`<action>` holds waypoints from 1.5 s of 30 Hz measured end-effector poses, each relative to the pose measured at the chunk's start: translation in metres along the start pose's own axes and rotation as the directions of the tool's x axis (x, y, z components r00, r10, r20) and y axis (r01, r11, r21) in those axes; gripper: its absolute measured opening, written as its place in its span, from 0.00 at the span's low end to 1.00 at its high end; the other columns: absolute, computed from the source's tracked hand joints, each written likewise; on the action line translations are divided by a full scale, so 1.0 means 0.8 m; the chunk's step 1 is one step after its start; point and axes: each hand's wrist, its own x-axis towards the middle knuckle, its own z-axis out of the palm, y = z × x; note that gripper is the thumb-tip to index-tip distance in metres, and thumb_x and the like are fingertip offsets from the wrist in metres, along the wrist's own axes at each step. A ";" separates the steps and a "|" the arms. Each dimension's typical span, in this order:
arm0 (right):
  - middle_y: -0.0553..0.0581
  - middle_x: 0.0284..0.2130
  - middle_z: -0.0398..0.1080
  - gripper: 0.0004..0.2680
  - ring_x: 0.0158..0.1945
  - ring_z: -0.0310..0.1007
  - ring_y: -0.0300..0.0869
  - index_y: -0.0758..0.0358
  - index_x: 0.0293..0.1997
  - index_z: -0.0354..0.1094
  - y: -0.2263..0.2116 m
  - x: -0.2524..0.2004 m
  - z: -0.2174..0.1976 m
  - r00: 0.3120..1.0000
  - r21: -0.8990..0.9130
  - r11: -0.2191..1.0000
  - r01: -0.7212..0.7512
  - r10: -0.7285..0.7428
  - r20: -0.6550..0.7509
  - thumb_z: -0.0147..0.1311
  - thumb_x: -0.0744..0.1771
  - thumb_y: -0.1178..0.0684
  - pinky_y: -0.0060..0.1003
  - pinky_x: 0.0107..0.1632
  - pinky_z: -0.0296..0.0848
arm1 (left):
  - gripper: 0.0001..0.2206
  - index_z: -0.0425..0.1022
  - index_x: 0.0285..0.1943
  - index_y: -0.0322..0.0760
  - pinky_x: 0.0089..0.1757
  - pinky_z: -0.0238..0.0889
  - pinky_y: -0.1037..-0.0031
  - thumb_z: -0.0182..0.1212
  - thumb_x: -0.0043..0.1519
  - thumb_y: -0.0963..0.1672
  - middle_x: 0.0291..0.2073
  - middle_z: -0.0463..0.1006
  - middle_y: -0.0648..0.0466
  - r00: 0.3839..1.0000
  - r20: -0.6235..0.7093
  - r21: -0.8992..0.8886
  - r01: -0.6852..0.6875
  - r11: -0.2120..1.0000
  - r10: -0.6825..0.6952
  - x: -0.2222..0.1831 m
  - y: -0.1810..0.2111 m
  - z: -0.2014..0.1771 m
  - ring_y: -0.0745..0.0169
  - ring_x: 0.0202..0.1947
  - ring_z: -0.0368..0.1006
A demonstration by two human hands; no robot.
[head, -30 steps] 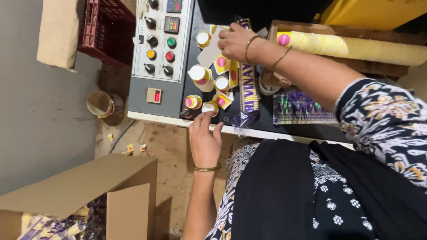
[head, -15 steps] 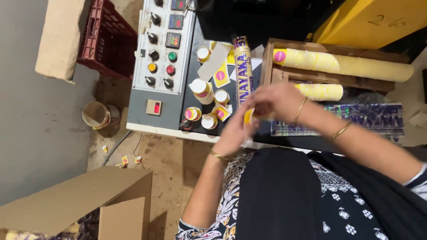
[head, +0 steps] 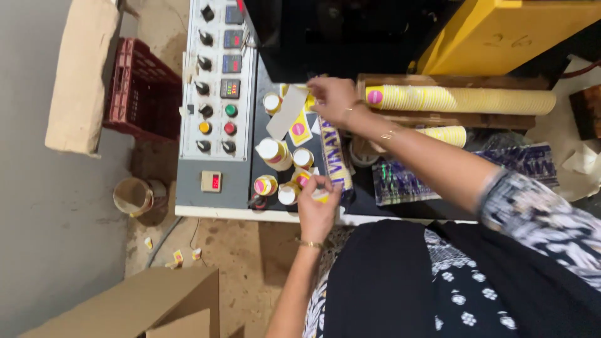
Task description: The person operates a cup-making machine, collecting stacked paper cups, applying labels to their side, and placing the labeled stacks into clear plastic sleeves.
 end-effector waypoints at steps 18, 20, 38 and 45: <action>0.59 0.59 0.66 0.38 0.63 0.63 0.56 0.54 0.64 0.61 -0.031 0.093 0.047 0.862 -0.527 0.826 -0.199 0.404 0.308 0.78 0.50 0.46 0.57 0.59 0.68 | 0.13 0.75 0.47 0.34 0.36 0.62 0.82 0.67 0.53 0.37 0.32 0.72 0.64 0.998 0.049 -0.138 0.033 0.990 -0.026 0.037 0.025 -0.015 0.76 0.32 0.65; 0.60 0.52 0.72 0.36 0.56 0.70 0.55 0.56 0.62 0.64 0.023 0.103 0.065 0.879 -0.465 0.870 -0.165 0.343 0.330 0.78 0.50 0.46 0.51 0.56 0.72 | 0.13 0.75 0.48 0.35 0.33 0.60 0.81 0.67 0.54 0.38 0.28 0.70 0.63 0.995 0.054 -0.096 0.085 0.992 -0.080 0.046 0.016 -0.014 0.75 0.30 0.63; 0.59 0.30 0.78 0.08 0.30 0.79 0.44 0.57 0.39 0.78 -0.091 -0.042 -0.184 0.969 -0.156 0.974 -0.166 0.190 0.160 0.61 0.61 0.63 0.39 0.33 0.77 | 0.17 0.69 0.63 0.36 0.57 0.64 0.65 0.52 0.64 0.36 0.60 0.66 0.46 0.917 -0.144 -0.046 -0.382 0.923 0.373 0.055 0.172 -0.010 0.51 0.61 0.65; 0.70 0.26 0.73 0.09 0.28 0.76 0.57 0.78 0.35 0.73 -0.095 -0.131 -0.112 0.878 0.009 0.921 -0.389 0.368 0.305 0.62 0.64 0.57 0.47 0.32 0.70 | 0.32 0.67 0.68 0.38 0.64 0.51 0.52 0.67 0.50 0.42 0.67 0.61 0.38 0.844 0.077 0.200 -0.534 0.821 0.530 0.061 0.188 0.015 0.32 0.67 0.55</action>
